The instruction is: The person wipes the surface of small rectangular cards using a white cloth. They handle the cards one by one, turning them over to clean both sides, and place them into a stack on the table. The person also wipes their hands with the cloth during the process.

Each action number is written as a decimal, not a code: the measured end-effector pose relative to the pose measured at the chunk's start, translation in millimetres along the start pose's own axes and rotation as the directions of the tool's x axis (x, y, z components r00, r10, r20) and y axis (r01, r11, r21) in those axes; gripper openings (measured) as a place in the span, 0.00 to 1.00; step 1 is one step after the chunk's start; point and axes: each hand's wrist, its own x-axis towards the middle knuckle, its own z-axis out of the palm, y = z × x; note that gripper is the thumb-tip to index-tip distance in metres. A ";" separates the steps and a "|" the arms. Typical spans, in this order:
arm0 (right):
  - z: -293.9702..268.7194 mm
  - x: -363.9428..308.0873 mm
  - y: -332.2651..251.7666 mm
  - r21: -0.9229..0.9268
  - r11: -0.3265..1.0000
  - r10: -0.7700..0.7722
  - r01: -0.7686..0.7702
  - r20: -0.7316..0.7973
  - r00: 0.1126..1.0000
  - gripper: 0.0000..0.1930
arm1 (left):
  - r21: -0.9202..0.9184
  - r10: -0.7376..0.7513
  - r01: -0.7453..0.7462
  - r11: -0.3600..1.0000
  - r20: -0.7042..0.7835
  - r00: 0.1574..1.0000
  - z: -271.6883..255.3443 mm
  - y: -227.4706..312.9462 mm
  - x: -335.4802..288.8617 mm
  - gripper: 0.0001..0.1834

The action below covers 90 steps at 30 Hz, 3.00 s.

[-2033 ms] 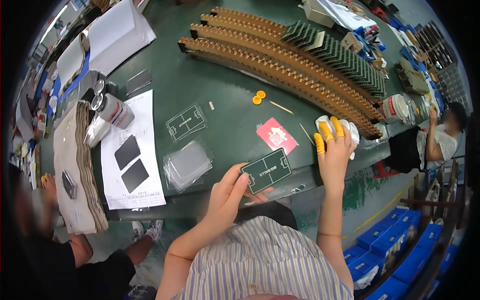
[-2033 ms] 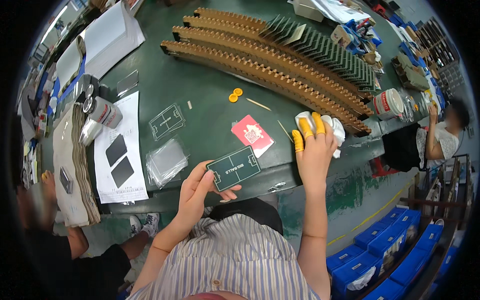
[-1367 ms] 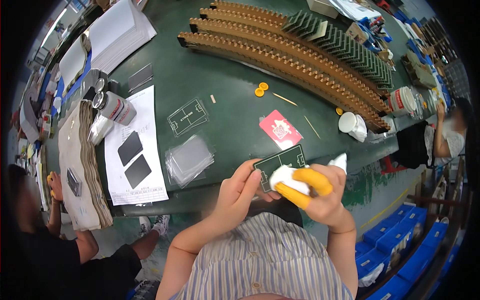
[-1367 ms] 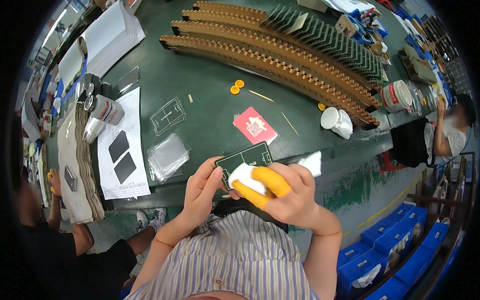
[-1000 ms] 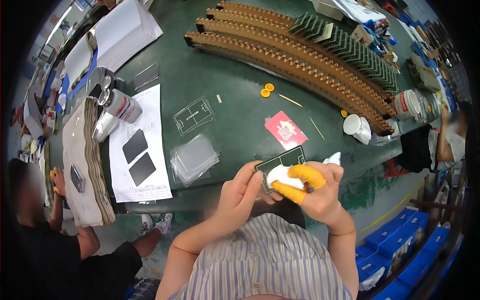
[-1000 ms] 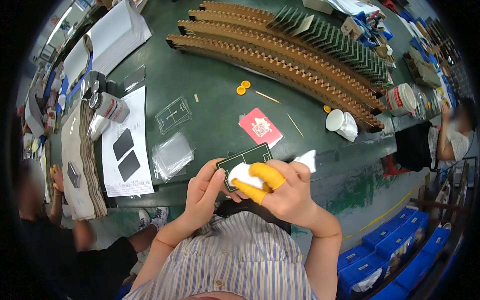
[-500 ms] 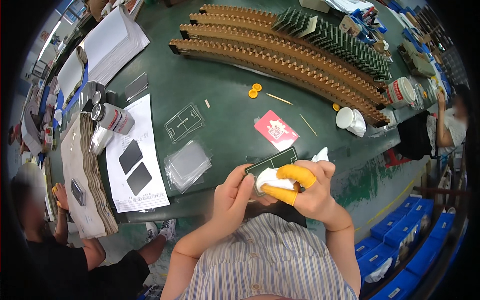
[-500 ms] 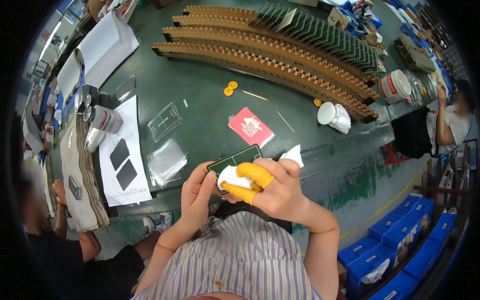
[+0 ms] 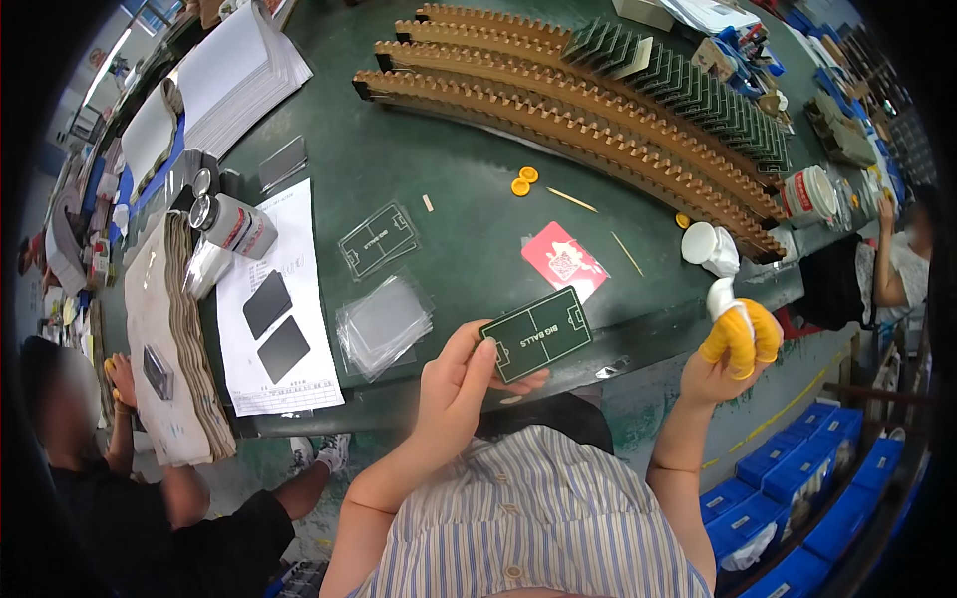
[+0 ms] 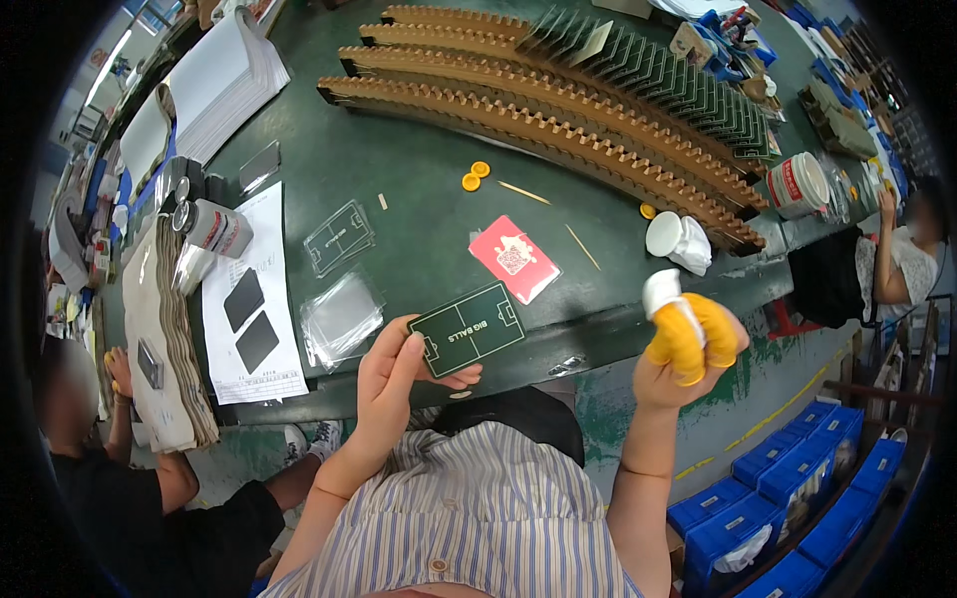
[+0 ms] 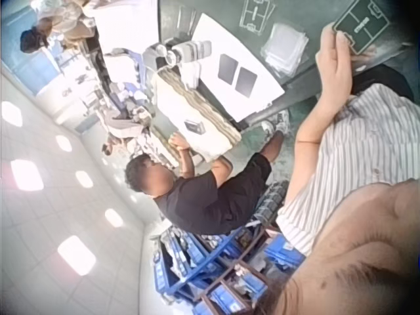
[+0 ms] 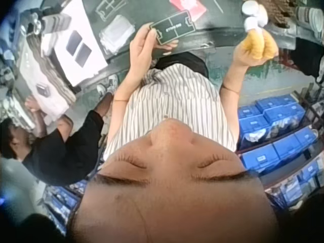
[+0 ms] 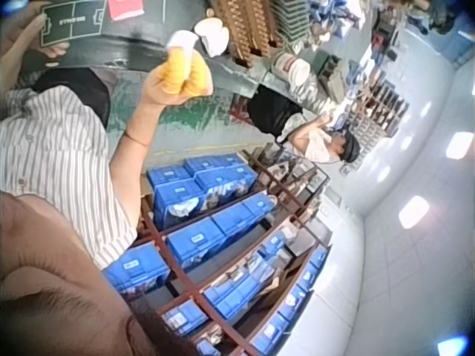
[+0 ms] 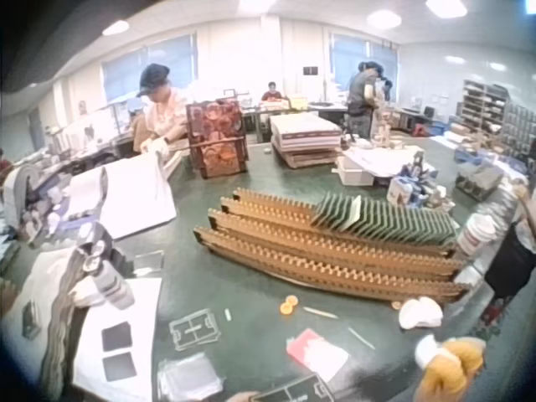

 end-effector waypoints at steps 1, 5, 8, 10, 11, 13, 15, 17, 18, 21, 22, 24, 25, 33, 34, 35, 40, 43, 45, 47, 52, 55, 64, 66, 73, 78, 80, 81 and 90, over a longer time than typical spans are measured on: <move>3.6 -1.4 11.1 -0.067 0.998 -0.003 0.001 -0.033 0.999 0.05 | -0.001 0.001 -0.001 1.000 -0.001 1.000 0.6 0.6 -0.4 0.17; 13.5 -3.0 30.2 -0.350 0.934 0.127 -0.067 0.151 0.980 0.11 | -0.034 0.006 -0.006 0.999 -0.009 1.000 0.6 -3.2 -1.6 0.17; 17.0 0.8 23.1 -0.403 0.904 0.268 -0.139 0.284 0.921 0.16 | -0.077 0.003 -0.002 0.997 0.019 1.000 -0.3 -6.9 -0.4 0.17; 15.7 -1.5 12.8 -0.347 0.922 0.279 -0.170 0.296 0.914 0.17 | -0.126 -0.013 0.020 0.992 0.057 0.998 -2.7 -8.1 -0.4 0.16; 15.4 -0.6 6.9 -0.327 0.931 0.260 -0.160 0.291 0.921 0.16 | -0.132 -0.020 0.028 0.991 0.057 0.998 -2.5 -8.0 -0.3 0.16; 14.5 -0.4 -3.1 -0.147 0.959 0.278 -0.244 0.308 0.910 0.15 | -0.142 -0.035 0.044 0.989 0.063 0.997 -1.7 -7.0 0.5 0.16; 13.5 0.6 -15.4 0.002 0.953 0.286 -0.303 0.324 0.902 0.13 | -0.137 -0.027 0.035 0.990 0.060 0.998 -0.8 -6.7 0.2 0.16; 13.6 0.2 -27.5 0.139 0.928 0.271 -0.345 0.383 0.883 0.13 | -0.137 -0.015 0.022 0.990 0.056 0.998 -0.3 -7.1 -0.1 0.16; 14.1 -1.4 -33.2 0.211 0.904 0.260 -0.372 0.422 0.869 0.13 | -0.137 -0.009 0.017 0.990 0.056 0.998 -0.2 -7.3 -0.4 0.16; 14.1 -6.1 -52.9 0.403 0.709 0.295 -0.579 0.576 0.762 0.19 | -0.108 0.005 -0.002 0.994 0.033 0.999 2.9 -8.4 -0.2 0.16; 16.3 -8.9 -57.6 0.461 0.620 0.298 -0.635 0.610 0.734 0.20 | -0.092 0.010 -0.008 0.996 0.018 1.000 4.0 -8.7 -0.5 0.16; 18.7 -13.3 -64.6 0.477 0.567 0.291 -0.671 0.646 0.705 0.24 | -0.133 -0.002 0.009 0.991 0.054 0.999 0.2 -8.3 -2.3 0.16; 18.5 -13.2 -68.4 0.474 0.550 0.289 -0.687 0.664 0.689 0.24 | -0.155 -0.006 0.017 0.988 0.072 0.997 -1.4 -8.6 -2.6 0.16; 22.6 -20.2 -82.6 0.452 0.515 0.306 -0.728 0.697 0.649 0.28 | -0.174 0.032 -0.030 0.984 0.008 0.999 -3.6 -11.8 -4.6 0.13; 22.7 -22.8 -84.3 0.465 0.500 0.315 -0.731 0.689 0.653 0.27 | -0.187 0.039 -0.038 0.982 0.002 0.999 -4.1 -11.9 -5.1 0.12; 22.6 -25.4 -86.0 0.477 0.484 0.325 -0.734 0.681 0.656 0.27 | -0.149 0.020 -0.022 0.989 -0.015 1.000 -4.5 -11.6 -5.5 0.12; 23.4 -33.1 -90.3 0.512 0.457 0.323 -0.728 0.667 0.672 0.25 | 0.015 0.001 0.000 1.000 -0.067 0.998 -10.8 -7.3 -6.7 0.10; 28.6 -28.7 -87.2 0.551 0.403 0.347 -0.731 0.647 0.679 0.23 | -0.023 0.059 -0.063 0.998 -0.158 0.986 -12.4 -8.2 -6.7 0.08; 36.6 -22.0 -77.9 0.556 0.475 0.372 -0.682 0.575 0.728 0.19 | 0.022 0.127 -0.125 0.992 -0.184 0.975 -17.3 -13.3 -5.7 0.07; 42.0 -6.0 -68.6 0.322 0.840 0.258 -0.437 0.472 0.843 0.16 | 0.073 0.183 -0.171 0.983 -0.214 0.960 -21.5 -15.9 -5.7 0.06; 53.1 3.8 -53.9 -0.060 0.979 0.198 -0.196 0.530 0.824 0.16 | 0.045 0.188 -0.182 0.982 -0.251 0.950 -25.7 -13.6 -2.3 0.06; 59.1 4.1 -50.9 -0.103 0.984 0.179 -0.146 0.550 0.816 0.17 | -0.005 0.140 -0.146 0.989 -0.243 0.960 -28.2 -15.0 -0.8 0.06; 76.7 3.9 -51.1 -0.073 0.996 0.084 -0.050 0.615 0.784 0.19 | 0.437 0.514 -0.418 0.796 -0.125 0.849 -32.8 -19.8 11.1 0.09; 77.4 5.8 -52.0 -0.077 0.996 0.083 -0.045 0.630 0.772 0.19 | 0.441 0.524 -0.431 0.787 -0.112 0.844 -33.1 -22.0 13.0 0.10; 79.4 5.8 -54.9 -0.074 0.997 0.074 -0.034 0.650 0.756 0.18 | 0.427 0.514 -0.422 0.800 -0.124 0.849 -32.3 -21.5 12.7 0.10; 80.0 4.5 -55.0 -0.081 0.996 0.081 -0.038 0.650 0.755 0.18 | 0.403 0.492 -0.398 0.824 -0.161 0.856 -31.9 -20.1 11.9 0.09; 80.3 4.0 -54.6 -0.082 0.996 0.085 -0.042 0.646 0.759 0.18 | 0.391 0.483 -0.390 0.834 -0.172 0.859 -31.6 -20.3 12.4 0.08; 80.2 3.6 -54.5 -0.082 0.996 0.083 -0.040 0.649 0.756 0.18 | 0.388 0.477 -0.386 0.837 -0.172 0.862 -31.5 -20.2 12.4 0.08; 77.7 2.2 -53.9 -0.052 0.994 0.111 -0.100 0.601 0.792 0.20 | 0.387 0.475 -0.381 0.840 -0.185 0.860 -31.4 -20.7 11.6 0.08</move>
